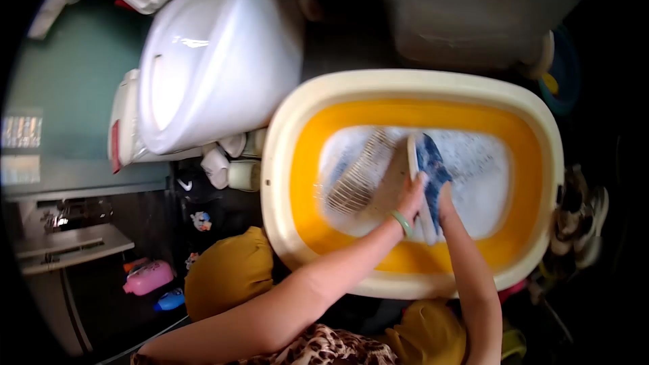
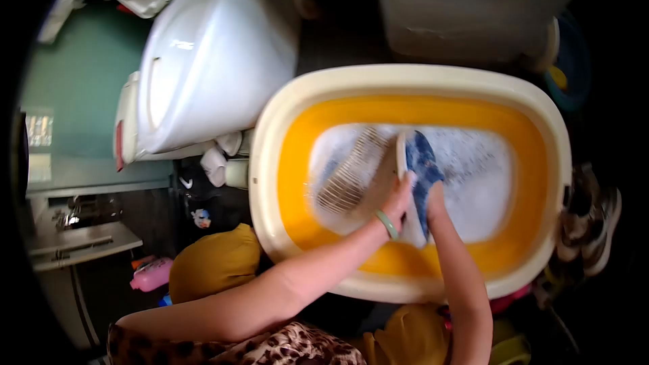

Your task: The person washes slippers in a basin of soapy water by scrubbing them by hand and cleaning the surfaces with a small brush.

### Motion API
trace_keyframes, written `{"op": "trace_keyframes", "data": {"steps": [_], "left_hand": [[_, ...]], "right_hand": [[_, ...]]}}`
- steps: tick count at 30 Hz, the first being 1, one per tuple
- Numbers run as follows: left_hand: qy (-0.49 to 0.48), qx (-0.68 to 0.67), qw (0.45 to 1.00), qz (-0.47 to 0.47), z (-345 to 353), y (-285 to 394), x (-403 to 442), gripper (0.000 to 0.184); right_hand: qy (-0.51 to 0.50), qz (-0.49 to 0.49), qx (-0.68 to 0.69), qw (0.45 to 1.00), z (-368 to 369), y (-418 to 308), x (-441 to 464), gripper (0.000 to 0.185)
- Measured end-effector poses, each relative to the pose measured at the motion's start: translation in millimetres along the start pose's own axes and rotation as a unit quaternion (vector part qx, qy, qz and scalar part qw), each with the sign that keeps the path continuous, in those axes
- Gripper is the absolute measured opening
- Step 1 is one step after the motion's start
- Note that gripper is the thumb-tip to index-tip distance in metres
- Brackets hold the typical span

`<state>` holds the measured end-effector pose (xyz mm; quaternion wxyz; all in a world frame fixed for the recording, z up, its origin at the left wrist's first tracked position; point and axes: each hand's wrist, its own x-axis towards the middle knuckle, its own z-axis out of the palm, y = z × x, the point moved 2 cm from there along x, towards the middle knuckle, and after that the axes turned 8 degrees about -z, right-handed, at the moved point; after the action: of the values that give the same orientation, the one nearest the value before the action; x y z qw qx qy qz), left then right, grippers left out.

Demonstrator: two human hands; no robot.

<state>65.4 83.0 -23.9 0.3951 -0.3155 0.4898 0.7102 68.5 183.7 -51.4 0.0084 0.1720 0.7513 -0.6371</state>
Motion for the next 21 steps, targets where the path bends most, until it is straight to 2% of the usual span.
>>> {"op": "trace_keyframes", "data": {"steps": [1, 3, 5, 6, 8, 9, 10, 11, 12, 13, 14, 15, 17, 19, 20, 21], "left_hand": [[-0.005, 0.01, 1.0, -0.009, -1.9, -2.6, 1.6, 0.06], [-0.051, -0.039, 0.996, -0.055, -14.4, -9.9, 13.8, 0.054], [-0.042, -0.021, 0.998, -0.042, -27.7, -4.2, 7.6, 0.052], [-0.061, -0.045, 0.996, -0.045, -33.7, 1.0, 4.1, 0.053], [-0.095, -0.109, 0.986, -0.081, -36.9, 8.0, -2.6, 0.058], [-0.081, -0.104, 0.989, -0.072, -33.3, 12.5, -9.5, 0.061], [-0.093, -0.083, 0.991, -0.044, -29.7, 9.8, -9.8, 0.062], [-0.107, -0.061, 0.992, -0.013, -24.2, 8.7, -8.7, 0.063], [-0.112, -0.051, 0.992, -0.022, -18.9, 7.9, -10.5, 0.063], [-0.095, -0.043, 0.994, -0.015, -14.4, 9.7, -13.1, 0.064], [-0.075, -0.039, 0.996, -0.008, -12.6, 11.0, -13.8, 0.065], [-0.085, -0.047, 0.995, -0.024, -14.4, 11.2, -9.3, 0.066], [-0.079, -0.008, 0.997, 0.012, -16.1, 9.5, -3.8, 0.067], [-0.101, -0.026, 0.995, -0.002, -21.2, 15.5, 0.2, 0.065], [-0.116, -0.037, 0.992, -0.019, -27.2, 16.1, 1.0, 0.062], [-0.109, -0.039, 0.993, -0.023, -32.9, 19.5, -4.7, 0.062]], "right_hand": [[0.03, -0.014, 0.032, 0.999, -3.0, 3.1, -11.6, 0.025], [-0.062, 0.124, 0.056, 0.989, -16.4, 86.8, -52.7, 0.032], [-0.028, 0.194, 0.256, 0.947, -3.9, 9.4, -95.9, 0.042], [-0.095, 0.232, 0.282, 0.926, -9.9, -24.8, -108.9, 0.044], [-0.126, 0.186, 0.153, 0.962, -4.8, -51.5, -94.7, 0.042], [-0.137, 0.163, 0.087, 0.973, -2.3, -64.9, -87.7, 0.041], [-0.066, -0.089, -0.024, 0.994, 9.1, -28.5, -67.4, 0.035], [-0.08, -0.033, -0.097, 0.992, 8.9, -29.8, -44.7, 0.033], [-0.094, 0.026, -0.166, 0.981, 10.7, -34.7, -24.2, 0.033], [-0.034, 0.021, -0.056, 0.998, 14.1, -42.8, -5.4, 0.036], [-0.076, 0.016, -0.114, 0.99, 12.5, -38.7, 3.8, 0.036], [-0.071, 0.024, -0.113, 0.991, 10.1, -40.8, -5.1, 0.036], [-0.015, 0.088, -0.051, 0.995, 1.4, -46.8, -21.0, 0.032], [-0.029, 0.061, -0.085, 0.994, -7.1, -21.5, -53.7, 0.029], [-0.064, 0.125, 0.076, 0.987, -6.2, -19.3, -81.4, 0.031], [-0.086, 0.157, 0.162, 0.97, -3.7, -26.8, -92.4, 0.033]]}}
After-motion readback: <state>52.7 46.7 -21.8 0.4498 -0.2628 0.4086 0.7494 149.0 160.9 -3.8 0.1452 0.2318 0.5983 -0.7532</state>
